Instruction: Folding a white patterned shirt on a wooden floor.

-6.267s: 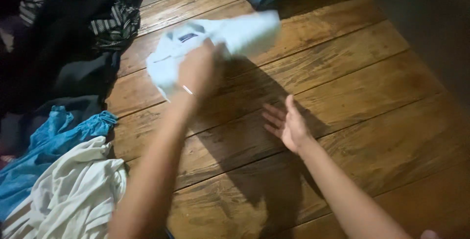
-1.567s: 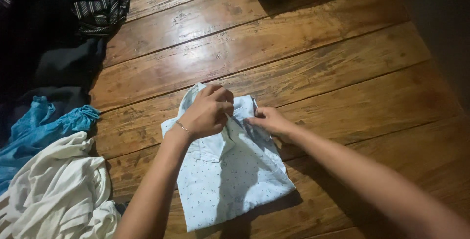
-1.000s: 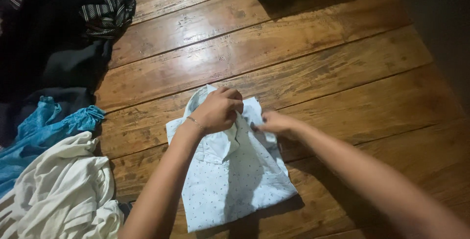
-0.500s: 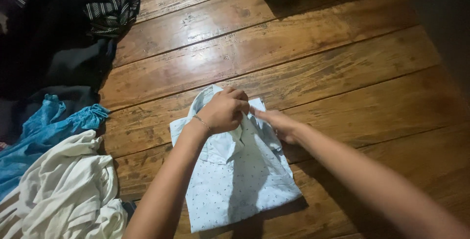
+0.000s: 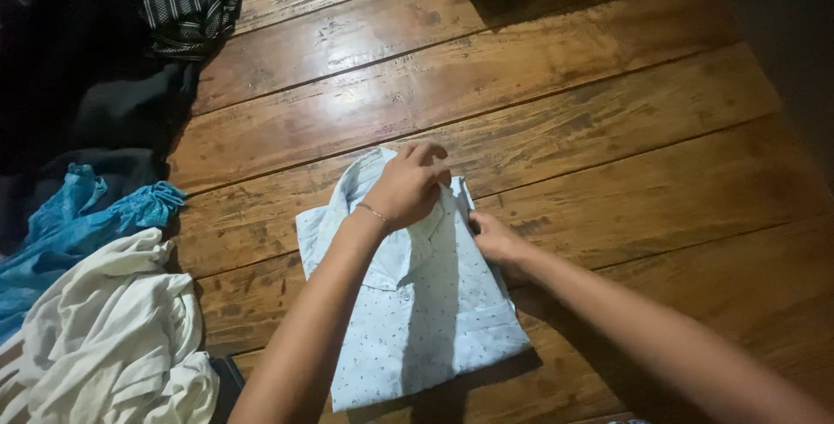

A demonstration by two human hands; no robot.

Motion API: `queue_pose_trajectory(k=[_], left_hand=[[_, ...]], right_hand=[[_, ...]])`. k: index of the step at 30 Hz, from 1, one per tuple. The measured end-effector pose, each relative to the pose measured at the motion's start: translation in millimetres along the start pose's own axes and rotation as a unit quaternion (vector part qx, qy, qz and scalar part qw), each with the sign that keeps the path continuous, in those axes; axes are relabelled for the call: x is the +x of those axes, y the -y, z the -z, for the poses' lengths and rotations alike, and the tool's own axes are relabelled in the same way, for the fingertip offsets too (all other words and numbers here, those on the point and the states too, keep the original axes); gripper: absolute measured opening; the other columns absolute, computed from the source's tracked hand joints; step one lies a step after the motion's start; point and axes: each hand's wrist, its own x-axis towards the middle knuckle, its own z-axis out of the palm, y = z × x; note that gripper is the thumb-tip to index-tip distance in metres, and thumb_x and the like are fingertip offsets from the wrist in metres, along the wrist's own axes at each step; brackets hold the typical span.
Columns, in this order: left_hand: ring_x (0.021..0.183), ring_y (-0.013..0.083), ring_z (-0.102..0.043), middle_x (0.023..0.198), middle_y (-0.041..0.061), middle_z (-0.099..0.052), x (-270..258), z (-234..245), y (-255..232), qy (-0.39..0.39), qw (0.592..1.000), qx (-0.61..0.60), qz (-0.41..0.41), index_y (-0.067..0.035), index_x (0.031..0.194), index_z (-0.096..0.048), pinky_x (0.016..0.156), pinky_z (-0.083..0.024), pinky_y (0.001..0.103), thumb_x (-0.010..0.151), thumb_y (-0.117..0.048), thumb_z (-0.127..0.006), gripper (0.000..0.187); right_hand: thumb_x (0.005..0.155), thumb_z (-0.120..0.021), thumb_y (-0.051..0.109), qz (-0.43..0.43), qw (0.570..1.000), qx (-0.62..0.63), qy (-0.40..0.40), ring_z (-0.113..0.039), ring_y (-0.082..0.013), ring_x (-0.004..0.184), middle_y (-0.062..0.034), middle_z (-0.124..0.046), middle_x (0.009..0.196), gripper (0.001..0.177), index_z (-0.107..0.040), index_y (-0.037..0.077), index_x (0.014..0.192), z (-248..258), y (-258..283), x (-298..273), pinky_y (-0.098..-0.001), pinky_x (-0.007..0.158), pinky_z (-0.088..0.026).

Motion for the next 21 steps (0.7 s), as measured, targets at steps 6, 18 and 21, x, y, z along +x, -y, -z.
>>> queue_pose_trajectory(k=[6,18,21], left_hand=[[0.123,0.0396,-0.053,0.132,0.014,-0.059,4,-27,10,-0.042,0.999,0.013,0.002,-0.015,0.092,-0.074,0.1,-0.049,0.047,0.077,-0.002,-0.065,0.022],[0.131,0.0424,-0.049,0.138,0.02,-0.054,5,-46,11,-0.091,0.994,-0.056,0.004,-0.013,0.097,-0.072,0.112,-0.043,0.049,0.078,-0.002,-0.067,0.022],[0.136,0.0469,-0.044,0.145,0.025,-0.046,3,-72,6,-0.137,0.99,-0.017,0.022,-0.014,0.113,-0.067,0.115,-0.04,0.052,0.079,-0.003,-0.07,0.036]], right_hand=[[0.098,-0.062,0.021,-0.003,0.998,-0.019,-0.052,-0.066,-0.0157,0.087,-0.0086,-0.075,0.102,0.032,-0.072,0.004,0.122,6,-9,8,-0.0331,0.075,-0.056],[0.093,-0.058,0.041,-0.004,0.94,-0.337,-0.057,-0.075,-0.0246,0.102,-0.0145,-0.078,0.114,0.047,-0.072,0.008,0.123,-17,-1,-42,-0.0427,0.09,-0.057],[0.089,-0.063,0.041,-0.001,0.928,-0.367,-0.062,-0.072,-0.028,0.102,-0.018,-0.076,0.113,0.048,-0.072,0.006,0.121,-20,27,-54,-0.0436,0.09,-0.056]])
